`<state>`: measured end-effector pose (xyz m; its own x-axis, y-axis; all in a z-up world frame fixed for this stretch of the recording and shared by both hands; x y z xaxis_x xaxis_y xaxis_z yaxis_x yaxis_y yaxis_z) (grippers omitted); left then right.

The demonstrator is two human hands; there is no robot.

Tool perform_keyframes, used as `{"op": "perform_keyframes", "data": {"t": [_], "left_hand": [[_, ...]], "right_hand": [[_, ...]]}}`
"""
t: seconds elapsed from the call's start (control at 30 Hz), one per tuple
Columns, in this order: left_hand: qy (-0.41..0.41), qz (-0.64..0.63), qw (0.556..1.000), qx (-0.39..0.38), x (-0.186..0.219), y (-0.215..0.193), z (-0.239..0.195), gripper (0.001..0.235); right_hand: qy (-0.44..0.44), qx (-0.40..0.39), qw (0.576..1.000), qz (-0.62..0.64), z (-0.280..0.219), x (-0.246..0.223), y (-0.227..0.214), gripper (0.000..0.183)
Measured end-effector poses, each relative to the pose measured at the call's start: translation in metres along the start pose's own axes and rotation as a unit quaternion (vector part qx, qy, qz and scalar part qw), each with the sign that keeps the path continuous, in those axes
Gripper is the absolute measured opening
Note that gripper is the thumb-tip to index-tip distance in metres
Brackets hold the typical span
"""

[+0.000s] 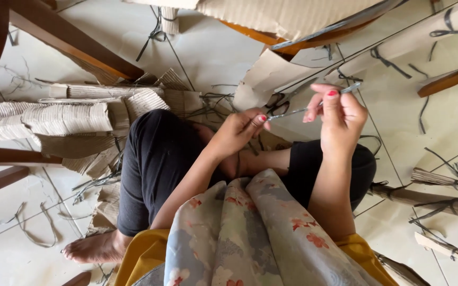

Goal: Wrapping wooden chair legs with protective cardboard and securing them with plastic ties for transport.

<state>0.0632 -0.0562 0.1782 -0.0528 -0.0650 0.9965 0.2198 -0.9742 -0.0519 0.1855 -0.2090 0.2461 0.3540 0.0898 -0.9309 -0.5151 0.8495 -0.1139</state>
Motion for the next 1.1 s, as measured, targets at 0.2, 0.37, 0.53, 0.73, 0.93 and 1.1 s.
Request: {"op": "perform_keyframes", "data": {"t": [0.2,0.37,0.53,0.73,0.93,1.1], "left_hand": [[-0.001,0.090,0.995,0.036,-0.002,0.012,0.021,0.030],[-0.020,0.324,0.945,-0.027,0.024,0.033,0.044,0.021],[-0.094,0.353,0.931,0.000,0.032,0.012,0.037,0.023],[0.108,0.214,0.927,0.289,0.045,-0.047,0.035,0.058],[0.114,0.066,0.942,0.309,-0.022,-0.046,0.055,0.015],[0.132,-0.050,0.939,0.314,-0.031,-0.052,0.055,0.006]], "right_hand": [[0.160,-0.040,0.986,0.011,-0.028,0.035,0.014,0.031],[0.117,0.059,0.991,-0.010,-0.032,0.054,0.023,0.017],[0.143,0.161,0.973,0.081,-0.025,0.092,0.009,0.021],[0.178,0.191,0.954,0.145,-0.016,0.110,0.035,0.022],[0.107,0.206,0.960,0.159,0.010,0.112,0.040,0.013],[0.062,0.231,0.955,0.176,0.015,0.112,0.042,0.014]]}}
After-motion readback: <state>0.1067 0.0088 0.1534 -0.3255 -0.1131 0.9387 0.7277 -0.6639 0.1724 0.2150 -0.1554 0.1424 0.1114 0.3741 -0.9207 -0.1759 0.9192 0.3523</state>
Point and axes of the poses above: each hand's wrist, its own z-axis towards the middle knuckle, its own y-axis out of the palm, x = y × z, the point moved 8 cm from there along z, towards the middle knuckle, and after that the axes turned 1 degree about -x, right-handed, at the moved point
